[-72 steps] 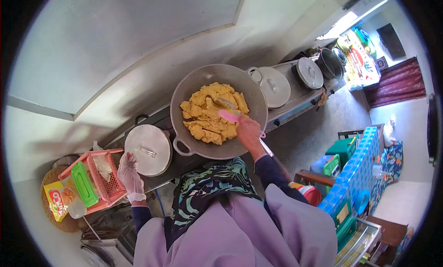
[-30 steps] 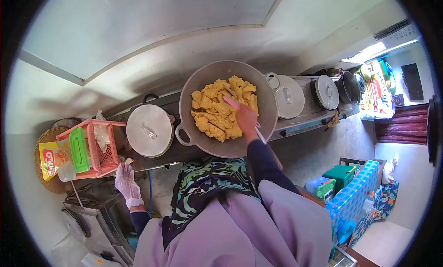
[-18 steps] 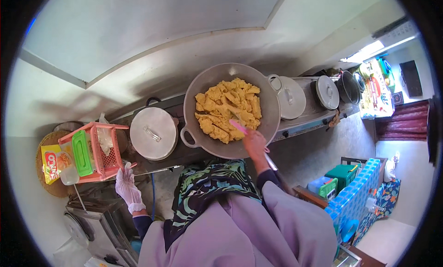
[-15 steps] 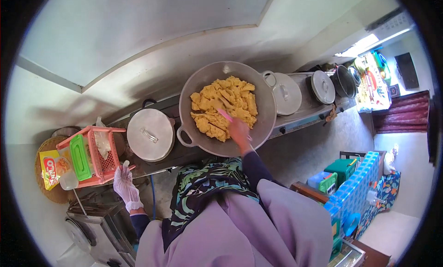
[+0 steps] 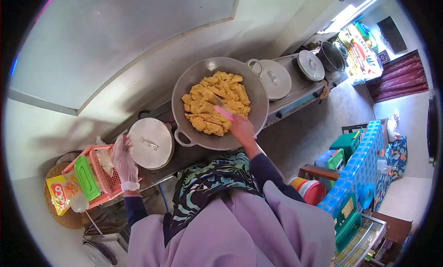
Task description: The person uses a ladle to mix yellow dough in a large pan on a stove, then uses the ladle to transfer the dough into a green plastic tray.
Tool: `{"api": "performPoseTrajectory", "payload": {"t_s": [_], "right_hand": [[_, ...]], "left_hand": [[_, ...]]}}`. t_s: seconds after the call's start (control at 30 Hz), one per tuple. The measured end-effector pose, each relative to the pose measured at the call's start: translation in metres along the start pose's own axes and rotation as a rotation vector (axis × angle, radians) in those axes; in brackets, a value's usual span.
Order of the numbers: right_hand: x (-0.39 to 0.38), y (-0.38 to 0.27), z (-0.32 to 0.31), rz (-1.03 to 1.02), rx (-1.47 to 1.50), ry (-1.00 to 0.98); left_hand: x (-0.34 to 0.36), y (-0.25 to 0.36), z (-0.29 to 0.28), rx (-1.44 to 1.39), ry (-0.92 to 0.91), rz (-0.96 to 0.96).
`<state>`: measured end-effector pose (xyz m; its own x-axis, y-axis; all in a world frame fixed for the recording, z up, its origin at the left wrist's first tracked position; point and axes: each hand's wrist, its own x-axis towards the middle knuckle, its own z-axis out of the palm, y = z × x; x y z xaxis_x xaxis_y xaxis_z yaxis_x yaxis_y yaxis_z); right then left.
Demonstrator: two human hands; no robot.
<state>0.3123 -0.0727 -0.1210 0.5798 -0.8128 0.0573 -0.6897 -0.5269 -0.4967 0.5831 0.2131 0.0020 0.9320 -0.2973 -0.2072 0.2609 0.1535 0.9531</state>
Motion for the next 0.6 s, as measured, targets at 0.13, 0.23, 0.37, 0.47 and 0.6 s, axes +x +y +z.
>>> {"api": "performPoseTrajectory", "payload": {"t_s": [0.13,0.23,0.37,0.47,0.6], "right_hand": [[-0.035,-0.009,-0.035,0.19,-0.059,-0.145],[-0.019,-0.023,0.009,0.202,-0.008,-0.154],[0.044,-0.046,0.052,0.158,-0.061,-0.24],[0.039,-0.063,0.059,-0.082,-0.16,-0.17],[0.011,-0.036,0.039,0.011,-0.177,-0.188]], "left_hand": [[-0.025,0.003,-0.05,-0.032,0.189,-0.057],[-0.023,-0.028,-0.118,-0.174,0.25,-0.148],[-0.016,-0.027,-0.094,-0.158,0.244,-0.171],[0.001,-0.021,-0.085,-0.101,0.109,-0.149],[0.009,-0.006,-0.056,-0.08,-0.005,-0.074]]}}
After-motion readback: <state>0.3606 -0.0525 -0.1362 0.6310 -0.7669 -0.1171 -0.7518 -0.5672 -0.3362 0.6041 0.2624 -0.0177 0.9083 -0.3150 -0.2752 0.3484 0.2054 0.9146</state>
